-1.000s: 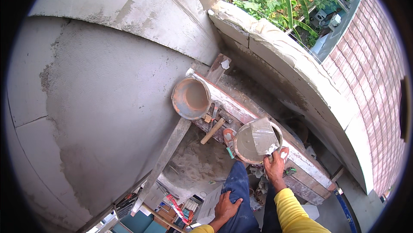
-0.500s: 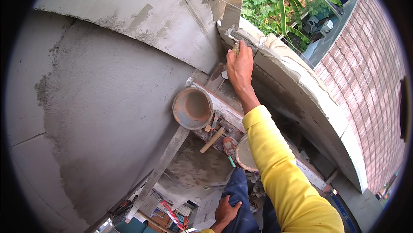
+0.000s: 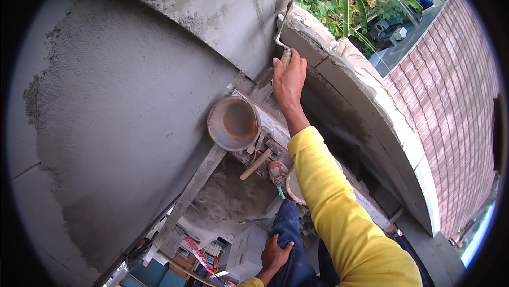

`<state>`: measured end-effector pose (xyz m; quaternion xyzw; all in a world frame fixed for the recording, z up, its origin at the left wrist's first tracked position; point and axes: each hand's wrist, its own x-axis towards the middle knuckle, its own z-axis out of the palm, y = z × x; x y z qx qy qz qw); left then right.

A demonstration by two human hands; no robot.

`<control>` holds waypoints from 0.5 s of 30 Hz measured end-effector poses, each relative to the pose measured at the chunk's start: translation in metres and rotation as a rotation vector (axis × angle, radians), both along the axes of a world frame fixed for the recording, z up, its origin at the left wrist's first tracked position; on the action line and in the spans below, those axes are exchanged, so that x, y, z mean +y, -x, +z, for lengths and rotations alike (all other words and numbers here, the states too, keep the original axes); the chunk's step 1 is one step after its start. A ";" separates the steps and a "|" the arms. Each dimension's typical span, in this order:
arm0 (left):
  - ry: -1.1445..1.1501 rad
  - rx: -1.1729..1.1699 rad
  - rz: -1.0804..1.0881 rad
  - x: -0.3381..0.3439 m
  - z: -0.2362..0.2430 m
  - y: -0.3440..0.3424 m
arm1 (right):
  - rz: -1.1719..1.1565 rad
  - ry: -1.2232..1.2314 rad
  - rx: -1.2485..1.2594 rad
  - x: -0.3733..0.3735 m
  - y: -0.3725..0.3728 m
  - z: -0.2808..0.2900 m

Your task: The person applies mortar to a white tile using a trowel, places it on a curved wall, and taps it into position with a hammer. The person repeats this process for additional tiles along the wall.

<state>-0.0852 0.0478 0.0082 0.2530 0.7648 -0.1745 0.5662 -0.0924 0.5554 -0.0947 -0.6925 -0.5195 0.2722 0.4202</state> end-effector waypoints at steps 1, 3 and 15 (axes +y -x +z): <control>-0.001 -0.007 0.004 0.000 0.000 0.000 | 0.024 -0.010 -0.010 0.005 0.006 0.000; 0.014 -0.014 0.029 0.000 -0.002 0.001 | 0.072 -0.030 -0.034 0.008 0.021 -0.001; 0.000 -0.004 -0.006 -0.002 -0.004 -0.003 | 0.044 -0.089 0.050 0.013 0.067 0.033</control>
